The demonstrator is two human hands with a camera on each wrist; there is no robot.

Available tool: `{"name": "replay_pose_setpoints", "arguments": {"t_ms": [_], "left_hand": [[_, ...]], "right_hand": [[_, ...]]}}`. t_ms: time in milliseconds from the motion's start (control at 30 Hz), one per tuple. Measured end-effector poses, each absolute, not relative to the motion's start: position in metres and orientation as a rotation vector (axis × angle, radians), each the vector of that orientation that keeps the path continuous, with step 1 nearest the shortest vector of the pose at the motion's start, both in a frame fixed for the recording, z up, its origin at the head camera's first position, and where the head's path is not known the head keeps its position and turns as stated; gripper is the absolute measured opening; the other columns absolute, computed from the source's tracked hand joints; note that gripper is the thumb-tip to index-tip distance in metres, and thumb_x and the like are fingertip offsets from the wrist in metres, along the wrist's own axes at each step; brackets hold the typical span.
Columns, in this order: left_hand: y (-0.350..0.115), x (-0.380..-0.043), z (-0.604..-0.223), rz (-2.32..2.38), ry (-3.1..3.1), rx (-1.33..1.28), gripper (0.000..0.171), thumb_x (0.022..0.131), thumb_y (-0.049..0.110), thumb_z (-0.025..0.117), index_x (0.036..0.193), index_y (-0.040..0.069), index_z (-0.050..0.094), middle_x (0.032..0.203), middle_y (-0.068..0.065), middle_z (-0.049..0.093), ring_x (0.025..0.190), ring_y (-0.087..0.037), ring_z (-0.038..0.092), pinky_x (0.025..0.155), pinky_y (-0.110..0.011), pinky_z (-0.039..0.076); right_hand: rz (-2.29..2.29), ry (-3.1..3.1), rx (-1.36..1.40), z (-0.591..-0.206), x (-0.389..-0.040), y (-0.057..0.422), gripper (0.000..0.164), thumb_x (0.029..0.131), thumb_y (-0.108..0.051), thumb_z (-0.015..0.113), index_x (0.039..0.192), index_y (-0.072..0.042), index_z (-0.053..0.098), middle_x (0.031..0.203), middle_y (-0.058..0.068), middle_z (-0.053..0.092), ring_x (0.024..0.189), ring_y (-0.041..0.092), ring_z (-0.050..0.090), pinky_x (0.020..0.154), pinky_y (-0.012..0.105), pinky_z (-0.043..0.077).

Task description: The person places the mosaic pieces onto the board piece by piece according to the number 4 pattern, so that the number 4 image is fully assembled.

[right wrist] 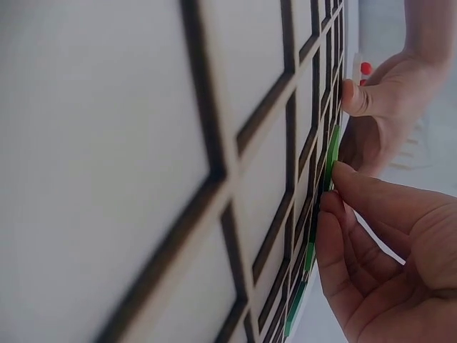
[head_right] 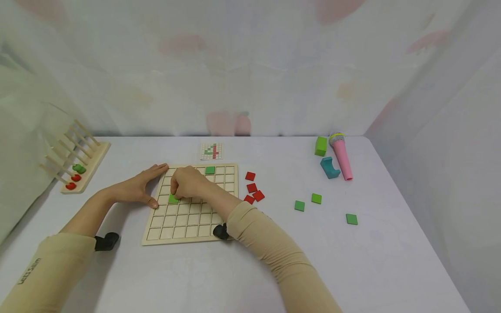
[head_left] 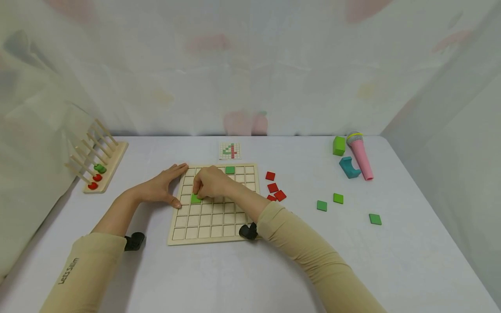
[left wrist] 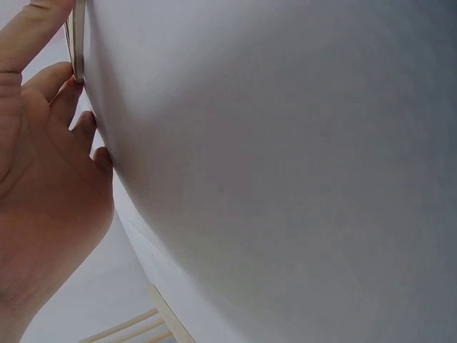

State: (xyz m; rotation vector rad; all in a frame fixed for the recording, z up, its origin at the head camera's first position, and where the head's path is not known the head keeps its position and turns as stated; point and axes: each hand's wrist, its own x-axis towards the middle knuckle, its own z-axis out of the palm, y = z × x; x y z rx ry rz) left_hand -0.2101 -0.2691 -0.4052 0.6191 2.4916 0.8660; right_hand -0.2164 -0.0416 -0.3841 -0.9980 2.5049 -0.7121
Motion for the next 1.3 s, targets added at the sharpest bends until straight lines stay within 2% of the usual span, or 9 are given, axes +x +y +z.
{"name": "replay_pose_setpoints", "arguments": {"t_ms": [333, 567, 967, 1300], "left_hand": [[-0.268, -0.21, -0.405, 0.883, 2.479, 0.634, 0.127, 0.064, 0.029, 0.091, 0.157, -0.002, 0.012, 0.166, -0.024, 0.002, 0.152, -0.051, -0.01, 0.116, -0.075, -0.003], [-0.269, -0.21, -0.407, 0.878, 2.496, 0.638, 0.128, 0.062, 0.03, 0.092, 0.157, -0.003, 0.013, 0.166, -0.025, 0.003, 0.151, -0.052, -0.009, 0.115, -0.075, -0.003], [-0.27, -0.212, -0.409, 0.847, 2.503, 0.611, 0.129, 0.062, 0.032, 0.092, 0.158, -0.001, 0.011, 0.167, -0.022, 0.002, 0.153, -0.049, -0.009, 0.117, -0.073, -0.004], [-0.269, -0.211, -0.408, 0.848, 2.507, 0.611, 0.129, 0.062, 0.031, 0.092, 0.158, -0.001, 0.011, 0.167, -0.023, 0.003, 0.152, -0.05, -0.009, 0.116, -0.075, -0.002]], "right_hand": [[-0.694, 2.511, -1.016, -0.377, -0.216, -0.039, 0.01, 0.084, -0.014, 0.076, 0.095, -0.013, 0.076, 0.086, -0.002, 0.071, 0.076, 0.007, 0.06, 0.064, 0.016, 0.045], [-0.696, 2.528, -1.029, -0.358, -0.219, -0.021, 0.018, 0.086, -0.014, 0.076, 0.104, -0.011, 0.074, 0.094, 0.001, 0.068, 0.084, 0.011, 0.059, 0.071, 0.019, 0.047], [-0.799, 2.59, -0.907, -0.343, -0.231, 0.062, 0.02, 0.09, -0.013, 0.071, 0.109, -0.008, 0.073, 0.099, 0.005, 0.07, 0.093, 0.019, 0.065, 0.084, 0.03, 0.053], [-0.788, 2.597, -0.737, -0.349, -0.238, 0.141, 0.022, 0.089, -0.012, 0.07, 0.11, -0.008, 0.072, 0.094, 0.007, 0.069, 0.088, 0.02, 0.07, 0.075, 0.029, 0.054]]}}
